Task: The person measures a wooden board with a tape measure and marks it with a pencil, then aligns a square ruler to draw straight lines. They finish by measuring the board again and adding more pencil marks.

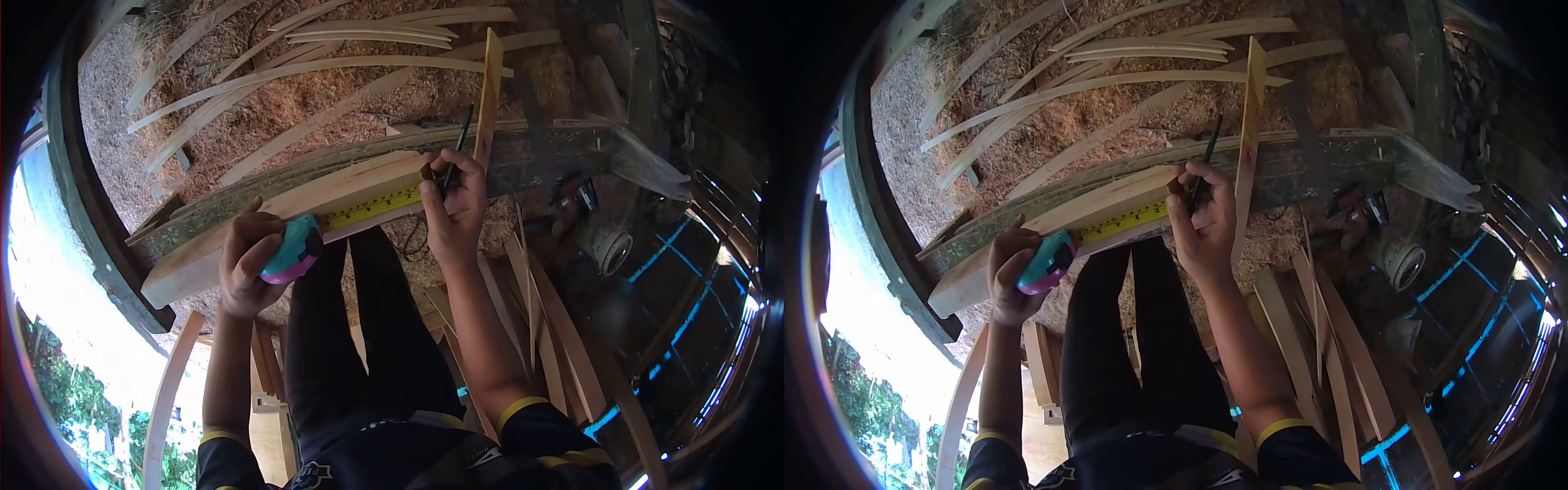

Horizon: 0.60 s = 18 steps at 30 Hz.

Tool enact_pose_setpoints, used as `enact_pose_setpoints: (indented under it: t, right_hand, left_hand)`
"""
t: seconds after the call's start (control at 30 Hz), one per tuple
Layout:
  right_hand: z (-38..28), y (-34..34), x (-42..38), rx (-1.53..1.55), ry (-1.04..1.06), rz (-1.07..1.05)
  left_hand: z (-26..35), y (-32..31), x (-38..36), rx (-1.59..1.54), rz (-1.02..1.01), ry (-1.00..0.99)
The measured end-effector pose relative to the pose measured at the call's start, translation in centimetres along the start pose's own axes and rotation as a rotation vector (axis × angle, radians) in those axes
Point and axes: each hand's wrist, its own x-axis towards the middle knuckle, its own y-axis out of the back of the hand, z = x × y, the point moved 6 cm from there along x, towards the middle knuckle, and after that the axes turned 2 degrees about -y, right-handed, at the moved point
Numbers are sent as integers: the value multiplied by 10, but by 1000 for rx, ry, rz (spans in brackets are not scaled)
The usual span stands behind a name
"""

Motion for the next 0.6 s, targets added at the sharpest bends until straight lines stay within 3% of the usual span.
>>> enact_pose_setpoints:
  t: [0.27,0.6]
  right_hand:
    - [4,-3,1,-14,31,-24]
    - [6,-4,8,59,-13,-146]
  left_hand:
    - [-1,-5,3,-19,-56,149]
    - [1,-7,2,27,54,108]
